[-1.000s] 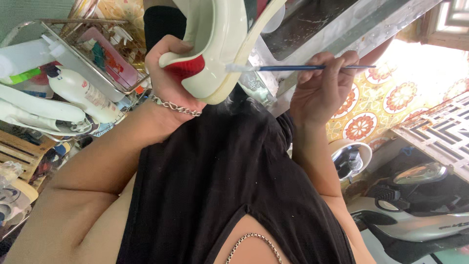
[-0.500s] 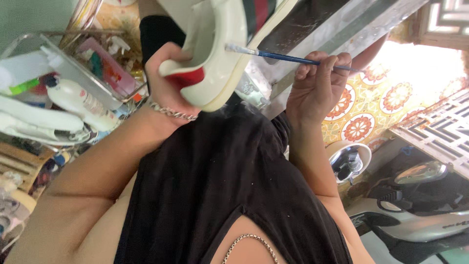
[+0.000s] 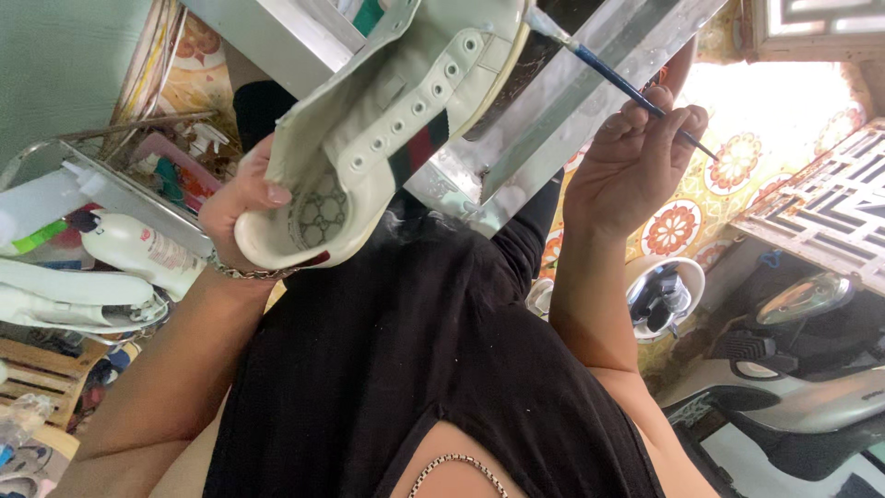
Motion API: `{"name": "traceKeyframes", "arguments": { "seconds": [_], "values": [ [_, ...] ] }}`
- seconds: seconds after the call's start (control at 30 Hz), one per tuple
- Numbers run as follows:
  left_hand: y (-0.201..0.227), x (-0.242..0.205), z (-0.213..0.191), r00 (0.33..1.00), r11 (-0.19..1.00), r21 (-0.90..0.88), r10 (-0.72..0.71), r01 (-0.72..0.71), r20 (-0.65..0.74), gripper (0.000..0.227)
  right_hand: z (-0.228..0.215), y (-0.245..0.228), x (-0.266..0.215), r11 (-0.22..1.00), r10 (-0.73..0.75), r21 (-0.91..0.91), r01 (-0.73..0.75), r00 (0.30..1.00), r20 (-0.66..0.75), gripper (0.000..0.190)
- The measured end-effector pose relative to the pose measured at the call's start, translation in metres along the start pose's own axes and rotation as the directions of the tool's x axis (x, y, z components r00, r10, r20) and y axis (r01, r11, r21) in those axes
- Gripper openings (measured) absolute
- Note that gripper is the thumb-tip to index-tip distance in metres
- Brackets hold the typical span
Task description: The person cleans a shoe by scrubbing the sole and upper with a soapy brush and sponge in a sink, then applies a liquid using a thin brush to the sole edges before handling other shoes.
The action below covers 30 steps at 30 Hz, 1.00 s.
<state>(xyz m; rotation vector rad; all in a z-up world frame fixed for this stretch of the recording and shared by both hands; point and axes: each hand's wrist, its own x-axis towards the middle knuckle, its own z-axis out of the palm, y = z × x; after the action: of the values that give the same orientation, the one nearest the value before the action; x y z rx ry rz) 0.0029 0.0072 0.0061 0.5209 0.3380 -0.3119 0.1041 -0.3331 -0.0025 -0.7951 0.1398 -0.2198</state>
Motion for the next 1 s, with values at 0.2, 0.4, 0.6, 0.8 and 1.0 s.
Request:
{"name": "traceKeyframes", "arguments": {
  "seconds": [0.2, 0.4, 0.6, 0.8, 1.0],
  "values": [
    [-0.011, 0.002, -0.021, 0.951, 0.871, 0.385, 0.301, -0.306, 0.076, 0.07, -0.003, 0.0, -0.004, 0.996, -0.04, -0.072, 0.045, 0.997, 0.067, 0.012],
    [-0.011, 0.0, -0.02, 0.871, 0.554, 0.705, 0.453, -0.443, 0.192, 0.068, 0.001, 0.005, -0.007, 0.992, -0.028, -0.116, 0.04, 0.994, 0.107, 0.012],
    [-0.008, -0.001, -0.01, 0.846, 0.386, 0.807, 0.476, -0.448, 0.242, 0.066, 0.016, 0.015, -0.009, 0.97, -0.036, -0.232, 0.075, 0.985, 0.171, 0.011],
    [-0.009, -0.001, -0.011, 0.817, 0.307, 0.828, 0.506, -0.469, 0.275, 0.068, 0.003, 0.029, 0.003, 0.956, -0.186, -0.218, 0.195, 0.981, 0.062, 0.009],
    [-0.016, 0.012, -0.012, 0.854, 0.509, 0.748, 0.499, -0.427, 0.148, 0.073, -0.03, 0.081, 0.016, 0.863, 0.115, -0.504, 0.036, 0.957, 0.266, 0.054]
  ]
}}
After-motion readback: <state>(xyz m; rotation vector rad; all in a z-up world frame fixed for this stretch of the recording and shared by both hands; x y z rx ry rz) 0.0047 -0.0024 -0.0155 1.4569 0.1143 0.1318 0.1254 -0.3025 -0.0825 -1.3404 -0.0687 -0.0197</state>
